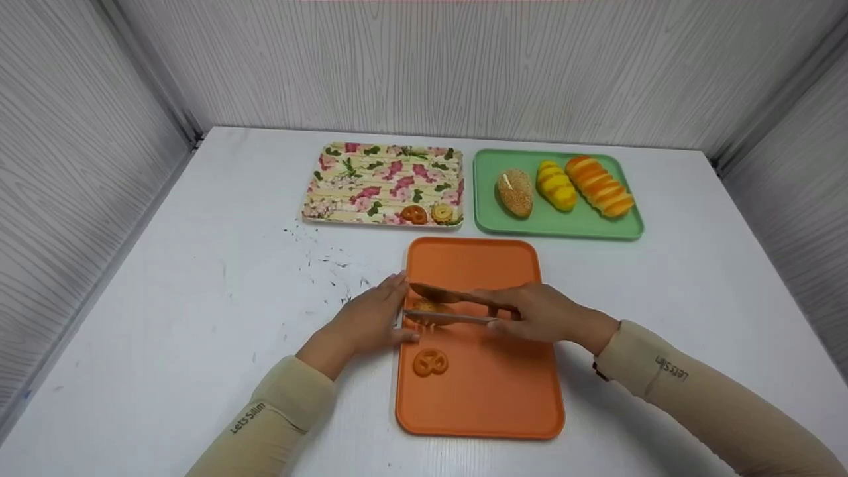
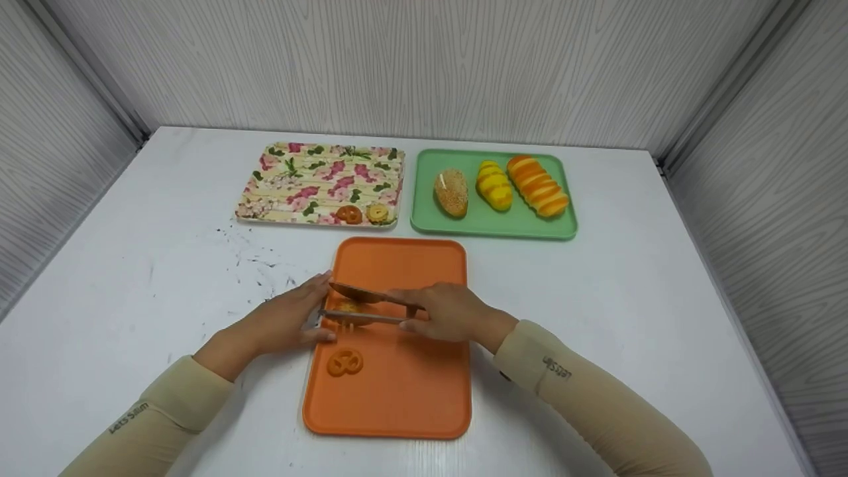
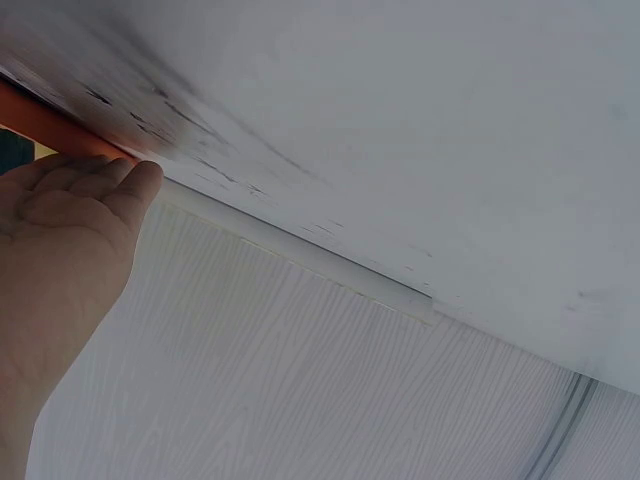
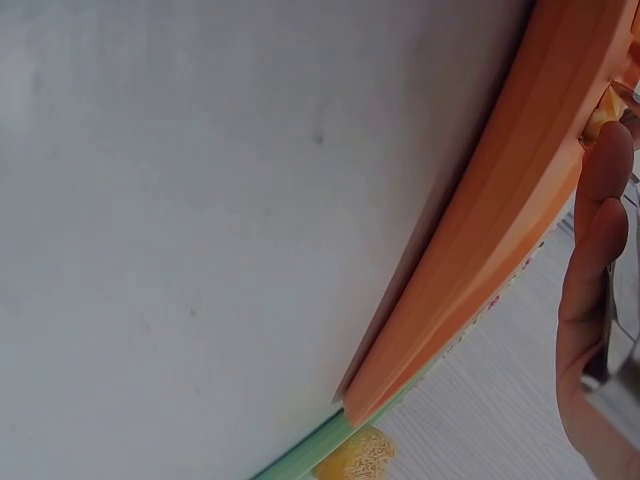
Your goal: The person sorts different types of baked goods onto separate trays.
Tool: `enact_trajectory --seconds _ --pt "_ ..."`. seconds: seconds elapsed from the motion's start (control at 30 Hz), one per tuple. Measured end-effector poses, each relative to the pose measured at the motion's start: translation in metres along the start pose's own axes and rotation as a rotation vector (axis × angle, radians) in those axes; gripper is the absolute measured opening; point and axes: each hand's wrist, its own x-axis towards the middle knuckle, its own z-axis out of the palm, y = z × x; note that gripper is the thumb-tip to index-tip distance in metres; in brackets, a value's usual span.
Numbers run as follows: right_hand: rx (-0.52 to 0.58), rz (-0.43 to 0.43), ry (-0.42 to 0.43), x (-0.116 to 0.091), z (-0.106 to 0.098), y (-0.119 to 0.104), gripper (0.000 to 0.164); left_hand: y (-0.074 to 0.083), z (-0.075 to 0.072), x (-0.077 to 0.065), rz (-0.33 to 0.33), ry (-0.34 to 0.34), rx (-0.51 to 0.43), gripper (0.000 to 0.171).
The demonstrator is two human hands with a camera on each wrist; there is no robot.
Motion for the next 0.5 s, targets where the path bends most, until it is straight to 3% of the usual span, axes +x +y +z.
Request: enact_trajectory --seconds 0.5 --pt "0.041 0.011 0.002 -0.0030 -0.0015 -0.0002 0.051 0.0009 -0.0008 0.0010 -0.032 -0.024 -0.018 0.094"
